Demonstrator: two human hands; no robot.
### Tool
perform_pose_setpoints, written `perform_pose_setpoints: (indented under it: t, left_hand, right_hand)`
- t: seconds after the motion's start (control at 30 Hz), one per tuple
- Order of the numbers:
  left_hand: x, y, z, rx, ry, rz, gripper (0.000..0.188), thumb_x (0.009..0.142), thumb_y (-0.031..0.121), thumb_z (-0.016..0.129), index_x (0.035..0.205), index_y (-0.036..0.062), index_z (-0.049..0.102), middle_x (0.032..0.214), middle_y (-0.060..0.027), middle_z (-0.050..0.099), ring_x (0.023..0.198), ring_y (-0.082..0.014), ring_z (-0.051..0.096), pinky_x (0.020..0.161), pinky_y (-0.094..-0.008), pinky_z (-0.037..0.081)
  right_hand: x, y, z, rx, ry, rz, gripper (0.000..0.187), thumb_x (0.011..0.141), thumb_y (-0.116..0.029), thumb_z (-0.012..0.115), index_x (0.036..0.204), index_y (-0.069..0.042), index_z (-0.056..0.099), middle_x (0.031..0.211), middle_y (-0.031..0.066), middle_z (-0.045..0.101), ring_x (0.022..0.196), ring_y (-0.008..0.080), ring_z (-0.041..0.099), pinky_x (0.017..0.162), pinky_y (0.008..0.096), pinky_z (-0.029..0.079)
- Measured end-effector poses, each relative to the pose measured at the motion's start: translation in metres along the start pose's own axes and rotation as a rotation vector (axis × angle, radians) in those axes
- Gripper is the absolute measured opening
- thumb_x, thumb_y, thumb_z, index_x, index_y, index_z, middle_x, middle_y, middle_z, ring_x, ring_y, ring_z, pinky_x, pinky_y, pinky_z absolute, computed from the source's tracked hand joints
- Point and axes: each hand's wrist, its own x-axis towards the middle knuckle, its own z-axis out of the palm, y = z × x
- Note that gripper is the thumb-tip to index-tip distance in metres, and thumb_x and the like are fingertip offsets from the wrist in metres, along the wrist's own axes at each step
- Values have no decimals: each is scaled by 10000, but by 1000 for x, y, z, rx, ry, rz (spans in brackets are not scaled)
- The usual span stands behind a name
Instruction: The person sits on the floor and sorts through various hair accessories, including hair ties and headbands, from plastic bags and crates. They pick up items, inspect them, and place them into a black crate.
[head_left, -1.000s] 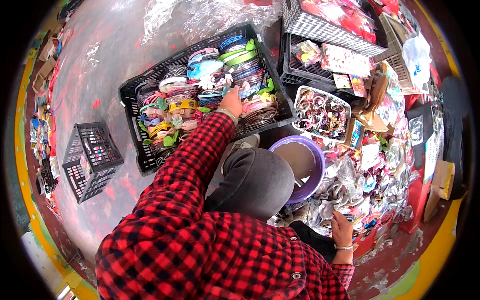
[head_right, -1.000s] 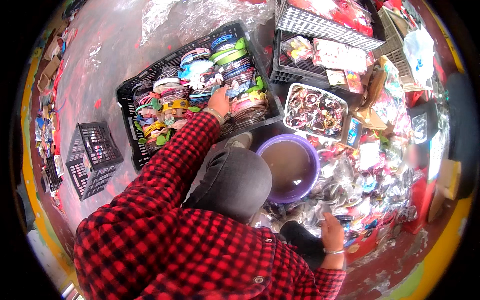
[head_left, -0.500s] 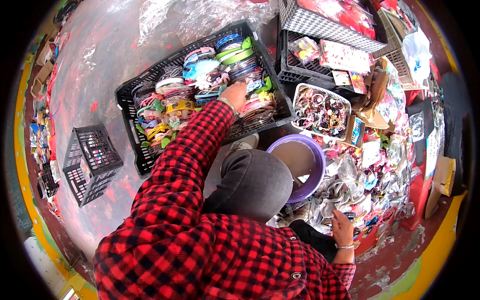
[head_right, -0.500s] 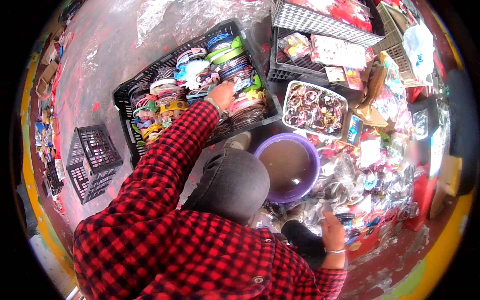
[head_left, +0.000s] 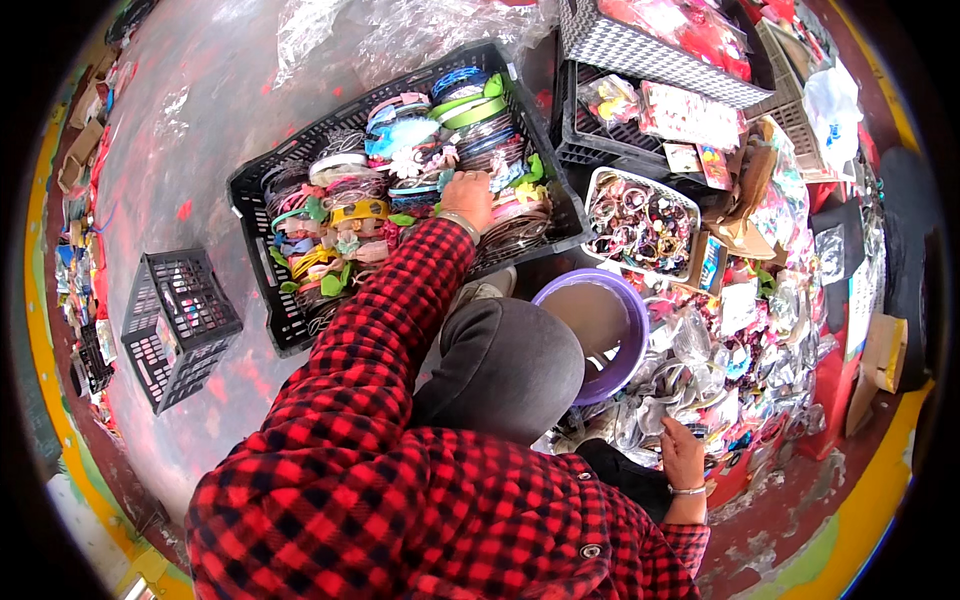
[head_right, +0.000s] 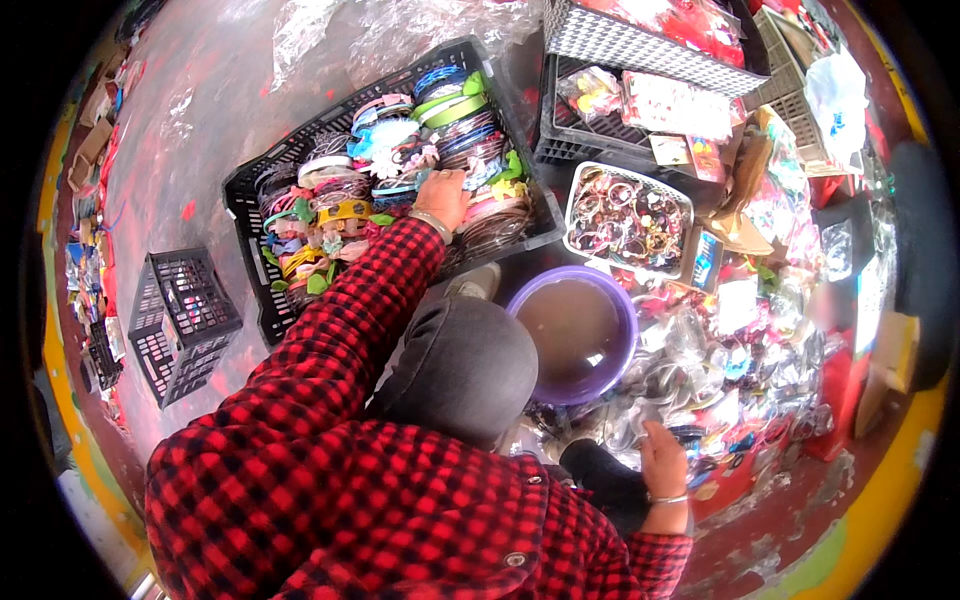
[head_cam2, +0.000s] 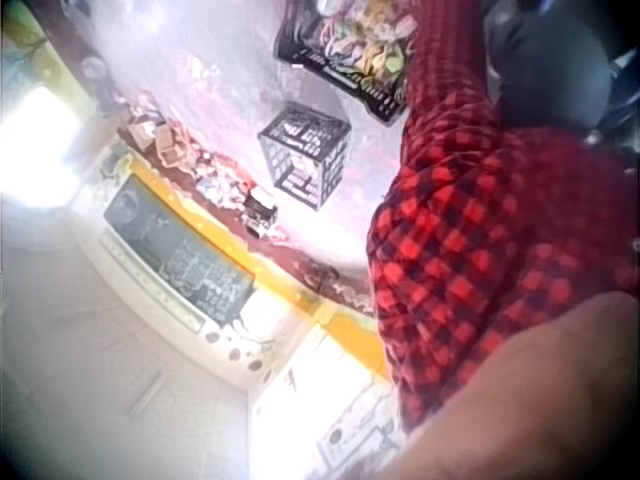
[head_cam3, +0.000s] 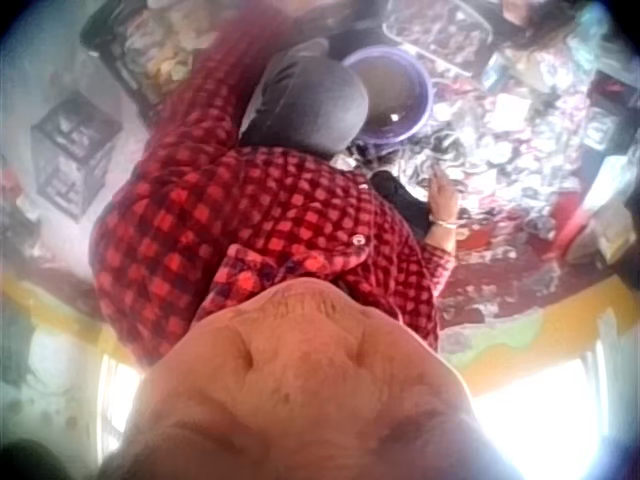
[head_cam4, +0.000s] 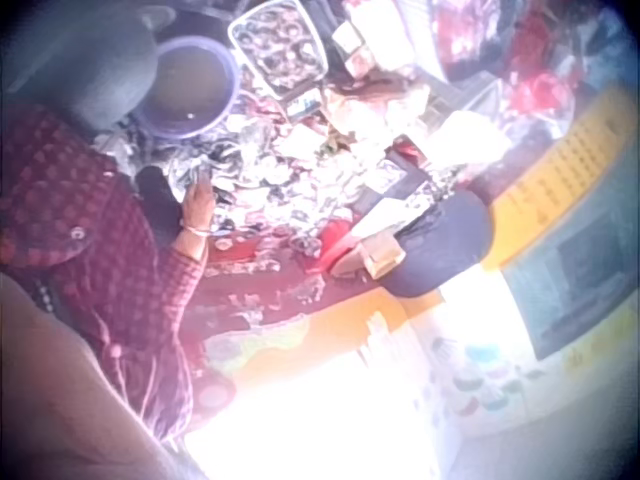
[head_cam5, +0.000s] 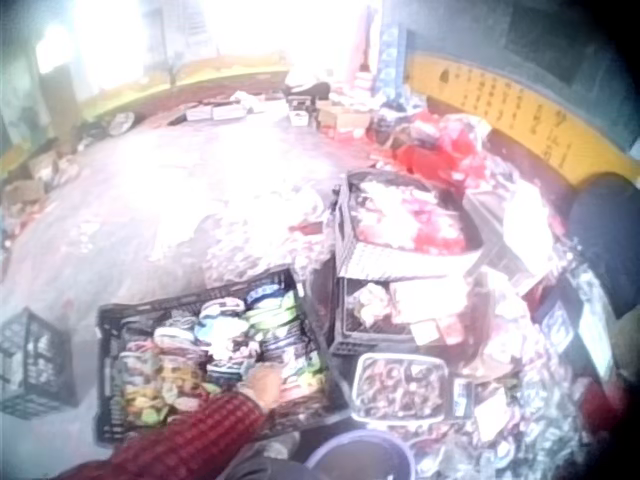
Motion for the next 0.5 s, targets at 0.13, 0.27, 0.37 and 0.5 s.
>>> perform_pose_setpoints:
  t: [0.13, 0.27, 0.37, 0.5]
  left_hand:
    - [-5, -7, 18, -147, 77, -116, 159, 747, 117, 594, 887, 43, 578, 849, -152, 597, 816, -339, 546, 737, -428, 436]
    - [7, -38, 34, -328, 50, -204, 98, 737, 72, 592, 833, 56, 601, 827, -155, 603, 782, -343, 561, 706, -417, 449]
    - [24, -56, 32, -404, -147, -149, 65, 714, 53, 602, 776, 37, 593, 785, -160, 604, 778, -328, 581, 687, -404, 457]
    - [44, -55, 28, -119, -240, 92, 88, 716, 70, 581, 799, 53, 605, 810, -158, 598, 783, -324, 582, 709, -407, 460]
  right_hand:
    - [0, 0, 1, -20, 17, -22, 274, 792, -83, 525, 1058, -36, 571, 1049, 175, 590, 976, 340, 563, 840, 374, 446]
    - [-1, -1, -1, -40, 16, -41, 274, 790, -84, 529, 1057, -42, 572, 1045, 177, 588, 967, 345, 563, 832, 377, 447]
    - [0, -1, -2, -41, 8, -31, 274, 788, -84, 532, 1056, -46, 574, 1040, 177, 590, 965, 345, 564, 830, 377, 448]
    - [0, 0, 0, -25, 22, -29, 272, 784, -85, 536, 1050, -49, 577, 1026, 176, 594, 954, 342, 568, 823, 377, 451]
